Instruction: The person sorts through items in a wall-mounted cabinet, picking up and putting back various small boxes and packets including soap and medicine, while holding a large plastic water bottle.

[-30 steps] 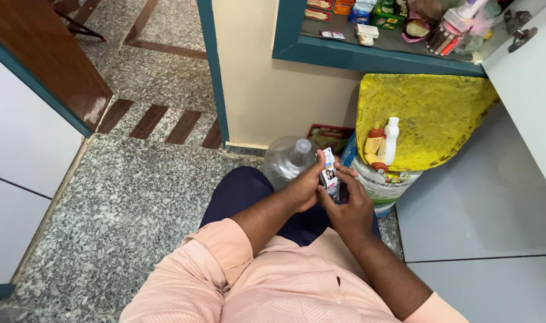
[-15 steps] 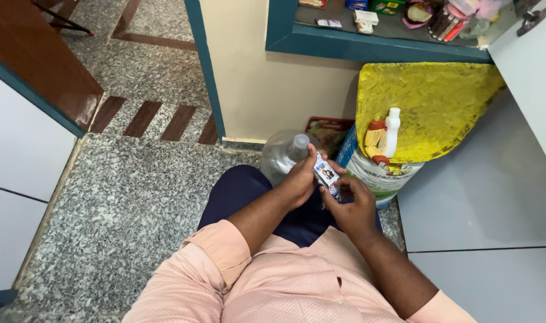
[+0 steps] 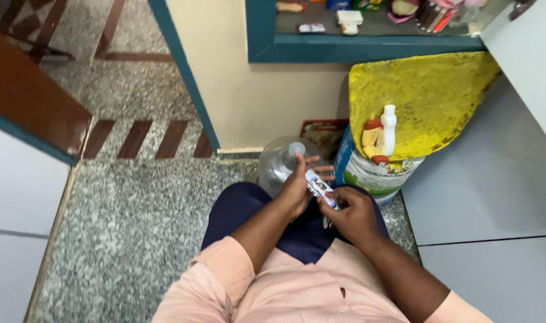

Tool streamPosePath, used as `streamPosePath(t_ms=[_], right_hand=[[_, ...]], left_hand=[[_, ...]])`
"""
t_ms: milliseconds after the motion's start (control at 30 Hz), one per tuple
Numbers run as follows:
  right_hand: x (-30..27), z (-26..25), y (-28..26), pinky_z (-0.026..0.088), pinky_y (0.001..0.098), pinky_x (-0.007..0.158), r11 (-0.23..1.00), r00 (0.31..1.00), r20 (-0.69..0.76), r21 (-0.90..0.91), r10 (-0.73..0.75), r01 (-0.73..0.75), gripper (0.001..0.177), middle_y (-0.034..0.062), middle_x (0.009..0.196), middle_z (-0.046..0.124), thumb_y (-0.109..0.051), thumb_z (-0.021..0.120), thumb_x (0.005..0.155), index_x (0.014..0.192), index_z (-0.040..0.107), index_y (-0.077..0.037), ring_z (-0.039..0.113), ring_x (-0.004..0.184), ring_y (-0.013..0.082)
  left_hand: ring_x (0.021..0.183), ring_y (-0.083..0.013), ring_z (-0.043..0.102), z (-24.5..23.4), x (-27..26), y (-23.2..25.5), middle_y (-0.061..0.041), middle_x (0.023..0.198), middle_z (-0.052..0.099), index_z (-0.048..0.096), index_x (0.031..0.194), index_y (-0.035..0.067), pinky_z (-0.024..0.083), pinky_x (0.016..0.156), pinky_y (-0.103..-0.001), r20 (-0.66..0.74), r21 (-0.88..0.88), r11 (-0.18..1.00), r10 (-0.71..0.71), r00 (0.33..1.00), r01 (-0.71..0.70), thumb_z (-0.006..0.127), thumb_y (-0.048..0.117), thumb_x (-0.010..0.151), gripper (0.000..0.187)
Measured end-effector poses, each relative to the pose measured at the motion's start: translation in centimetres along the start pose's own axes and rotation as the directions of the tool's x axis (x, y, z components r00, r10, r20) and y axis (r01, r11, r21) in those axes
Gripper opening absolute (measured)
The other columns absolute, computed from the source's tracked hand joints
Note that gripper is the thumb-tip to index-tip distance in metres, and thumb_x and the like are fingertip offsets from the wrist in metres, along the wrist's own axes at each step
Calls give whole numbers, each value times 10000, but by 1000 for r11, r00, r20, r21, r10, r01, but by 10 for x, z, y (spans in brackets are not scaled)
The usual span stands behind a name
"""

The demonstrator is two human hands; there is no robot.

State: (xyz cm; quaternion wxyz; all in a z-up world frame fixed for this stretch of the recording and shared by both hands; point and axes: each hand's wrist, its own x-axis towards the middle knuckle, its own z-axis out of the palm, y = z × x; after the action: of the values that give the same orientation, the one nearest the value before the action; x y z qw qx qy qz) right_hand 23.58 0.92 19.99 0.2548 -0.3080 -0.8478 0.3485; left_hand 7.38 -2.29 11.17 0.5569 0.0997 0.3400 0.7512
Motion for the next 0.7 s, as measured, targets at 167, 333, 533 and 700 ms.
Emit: streamPosePath(t_ms=[167,333,533,700], right_hand=[[31,0,27,467,265,512,955,966,137,174,219,-241,223,50,663,724,-205,847,799,882,790,-6,597,570,73],[95,-32,28,532,275,533,943,949,124,134,290,-306,227,76,729,761,-214,820,825,894,772,-3,678,595,109],[242,-88,22,509,282,570,1000,988,-155,-18,1,-4,247,70,733,726,-223,825,896,832,753,4,646,630,93],[388,-119,27,493,288,612,964,925,-318,91,-210,250,285,60,811,714,-189,859,938,865,690,29,625,672,97]], left_hand=[[880,-205,726,-47,13,-28,-108,1116,752,555,1337,138,554,736,-305,-225,169,973,-115,968,155,105,821,896,930],[698,-153,682,-98,37,-63,-103,952,774,653,1170,103,457,568,-245,-275,315,890,-246,930,329,16,861,873,1033],[633,-168,661,-117,58,-85,-118,832,755,694,1096,51,531,658,-295,-176,537,810,-166,970,236,106,847,915,1006],[622,-111,610,-116,57,-90,-48,845,748,695,1085,108,445,675,-298,-177,560,749,-311,934,355,86,842,898,972]])
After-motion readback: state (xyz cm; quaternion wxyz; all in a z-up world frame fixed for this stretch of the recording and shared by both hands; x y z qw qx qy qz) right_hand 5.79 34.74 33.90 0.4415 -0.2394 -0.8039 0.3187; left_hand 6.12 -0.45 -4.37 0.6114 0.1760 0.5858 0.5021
